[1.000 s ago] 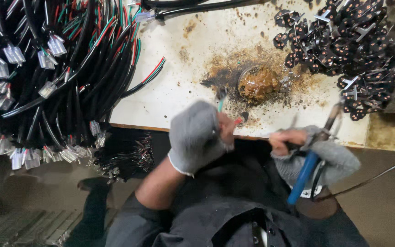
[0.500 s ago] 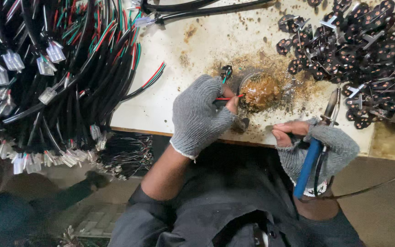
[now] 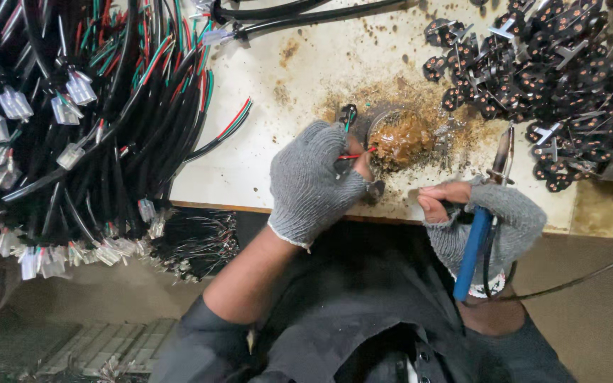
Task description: The person holds a soldering iron in their right hand and dips the stripped ends of red and green wires into a lump of flux paste on the workbench, then applies the hot iron to tin the wire ends. They finish each wire and set it aside, working through wires one at a time.
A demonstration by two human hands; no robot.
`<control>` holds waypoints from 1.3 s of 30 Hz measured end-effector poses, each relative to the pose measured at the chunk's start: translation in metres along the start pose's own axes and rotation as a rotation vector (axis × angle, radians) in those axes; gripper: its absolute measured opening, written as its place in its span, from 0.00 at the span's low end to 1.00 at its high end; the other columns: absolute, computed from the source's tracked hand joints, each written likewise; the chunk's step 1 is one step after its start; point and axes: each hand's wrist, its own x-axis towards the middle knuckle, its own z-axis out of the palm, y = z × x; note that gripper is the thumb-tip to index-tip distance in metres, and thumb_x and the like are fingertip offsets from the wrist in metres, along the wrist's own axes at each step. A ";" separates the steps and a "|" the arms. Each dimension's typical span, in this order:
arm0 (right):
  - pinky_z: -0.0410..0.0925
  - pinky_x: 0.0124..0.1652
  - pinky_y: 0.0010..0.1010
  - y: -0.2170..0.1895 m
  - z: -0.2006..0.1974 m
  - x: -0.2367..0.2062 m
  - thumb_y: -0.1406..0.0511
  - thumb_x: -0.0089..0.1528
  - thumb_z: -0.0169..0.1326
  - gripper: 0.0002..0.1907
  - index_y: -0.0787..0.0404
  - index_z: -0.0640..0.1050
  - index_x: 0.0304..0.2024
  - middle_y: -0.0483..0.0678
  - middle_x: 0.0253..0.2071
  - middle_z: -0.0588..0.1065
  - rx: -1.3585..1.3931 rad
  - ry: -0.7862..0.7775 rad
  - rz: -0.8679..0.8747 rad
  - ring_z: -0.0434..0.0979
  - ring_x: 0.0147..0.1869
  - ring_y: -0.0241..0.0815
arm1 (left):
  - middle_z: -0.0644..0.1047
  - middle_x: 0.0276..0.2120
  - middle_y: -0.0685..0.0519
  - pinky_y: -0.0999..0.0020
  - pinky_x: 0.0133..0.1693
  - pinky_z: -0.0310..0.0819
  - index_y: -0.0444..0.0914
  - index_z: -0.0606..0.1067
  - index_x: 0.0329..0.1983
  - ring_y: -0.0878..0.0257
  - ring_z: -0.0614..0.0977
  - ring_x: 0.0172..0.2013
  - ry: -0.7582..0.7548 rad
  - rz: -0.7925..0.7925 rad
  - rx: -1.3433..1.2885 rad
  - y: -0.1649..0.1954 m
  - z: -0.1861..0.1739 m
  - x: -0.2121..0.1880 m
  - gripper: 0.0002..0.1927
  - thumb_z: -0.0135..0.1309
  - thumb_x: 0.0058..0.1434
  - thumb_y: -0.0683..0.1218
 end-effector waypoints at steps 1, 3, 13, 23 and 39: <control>0.77 0.48 0.31 0.000 0.000 0.000 0.70 0.68 0.67 0.29 0.57 0.58 0.56 0.55 0.40 0.79 -0.013 -0.002 -0.004 0.85 0.44 0.46 | 0.75 0.29 0.50 0.58 0.34 0.73 0.42 0.76 0.32 0.52 0.80 0.32 -0.007 0.013 0.011 0.000 -0.001 0.000 0.08 0.64 0.56 0.48; 0.77 0.48 0.31 0.001 -0.001 0.000 0.70 0.68 0.67 0.29 0.57 0.58 0.56 0.55 0.40 0.79 -0.033 -0.006 -0.020 0.85 0.44 0.46 | 0.76 0.31 0.51 0.60 0.36 0.75 0.43 0.76 0.33 0.53 0.81 0.33 0.002 0.029 -0.044 -0.002 -0.003 0.001 0.07 0.63 0.58 0.48; 0.76 0.45 0.29 0.007 -0.002 -0.001 0.66 0.67 0.67 0.30 0.56 0.59 0.59 0.54 0.40 0.79 -0.047 -0.004 -0.074 0.85 0.43 0.45 | 0.76 0.31 0.51 0.60 0.37 0.75 0.42 0.76 0.34 0.53 0.81 0.34 0.034 0.014 -0.029 0.000 0.000 0.000 0.07 0.63 0.57 0.46; 0.74 0.46 0.26 -0.013 0.000 0.015 0.65 0.70 0.67 0.26 0.60 0.62 0.57 0.51 0.40 0.80 -0.076 -0.018 -0.153 0.84 0.44 0.41 | 0.75 0.29 0.51 0.61 0.36 0.74 0.42 0.75 0.33 0.54 0.80 0.32 0.057 0.038 -0.069 0.002 -0.001 0.002 0.07 0.63 0.57 0.45; 0.74 0.42 0.29 -0.033 -0.019 0.009 0.67 0.54 0.71 0.17 0.62 0.82 0.45 0.48 0.36 0.80 -0.119 -0.294 0.092 0.82 0.41 0.41 | 0.75 0.30 0.51 0.67 0.36 0.70 0.39 0.75 0.34 0.56 0.75 0.30 -0.514 -0.209 -0.902 0.028 -0.011 -0.073 0.06 0.59 0.61 0.45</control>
